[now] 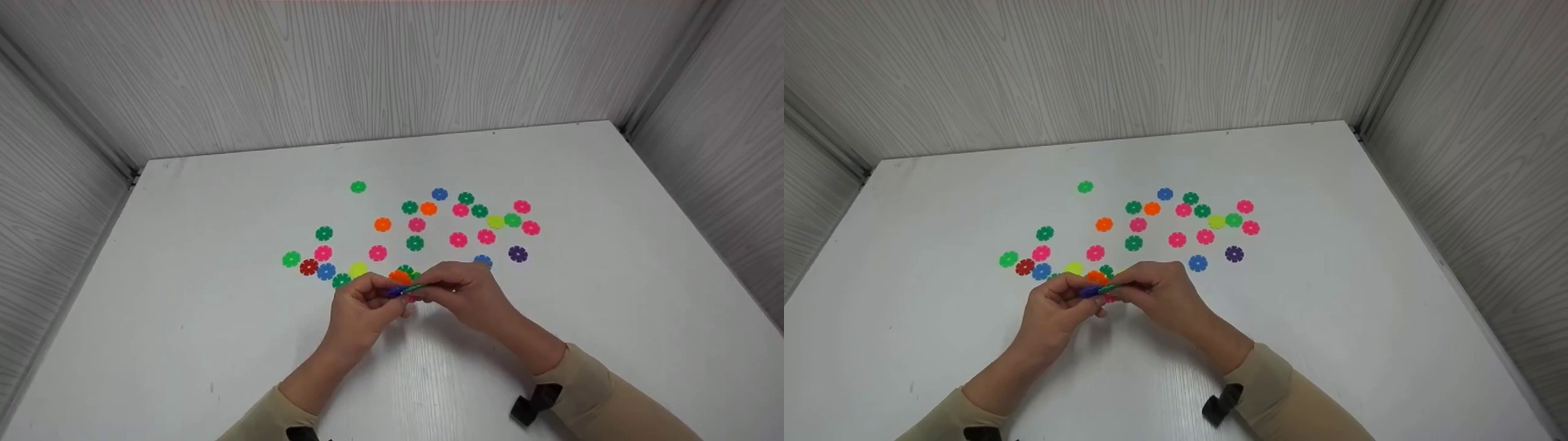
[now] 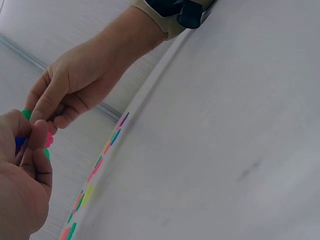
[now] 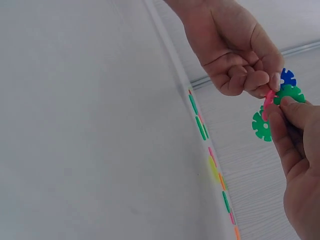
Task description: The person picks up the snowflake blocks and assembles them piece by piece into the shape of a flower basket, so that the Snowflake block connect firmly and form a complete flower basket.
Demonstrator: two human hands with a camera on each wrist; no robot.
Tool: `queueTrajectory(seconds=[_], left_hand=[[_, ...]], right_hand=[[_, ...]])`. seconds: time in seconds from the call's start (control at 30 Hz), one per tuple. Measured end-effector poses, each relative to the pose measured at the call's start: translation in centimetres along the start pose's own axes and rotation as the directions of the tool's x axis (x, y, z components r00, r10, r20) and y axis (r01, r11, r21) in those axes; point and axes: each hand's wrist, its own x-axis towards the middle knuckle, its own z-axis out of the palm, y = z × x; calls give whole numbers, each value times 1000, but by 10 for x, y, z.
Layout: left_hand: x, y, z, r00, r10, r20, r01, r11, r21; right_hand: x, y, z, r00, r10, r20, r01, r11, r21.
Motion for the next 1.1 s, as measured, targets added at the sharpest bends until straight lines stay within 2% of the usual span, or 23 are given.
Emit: queueTrajectory(seconds=[0.17,0.3,0.43,0.57,0.9,1.1], left_hand=[[2,0,-3,997,-29,-78,32,999,37],[3,1,-5,989,-73,-125,74,997,5],[4,1,-5,984,-116,-133,112,993,-37],[5,1,-6,982,-124,-139,116,991,-63],[4,1,-3,991,-95,-93,89,994,-64],[3,3,-3,989,-96,-112,92,995,-39]], right_hand=[[-1,1,-5,999,38,-22,-38,999,-4],[-2,4,-10,995,79,-53,-79,997,-9],[-2,8,-11,991,132,-36,-133,991,-3],[-1,8,-9,987,158,-25,-158,987,-5],[-2,6,-7,991,130,11,-129,991,-23],[-1,6,-8,992,123,-17,-124,991,-46]])
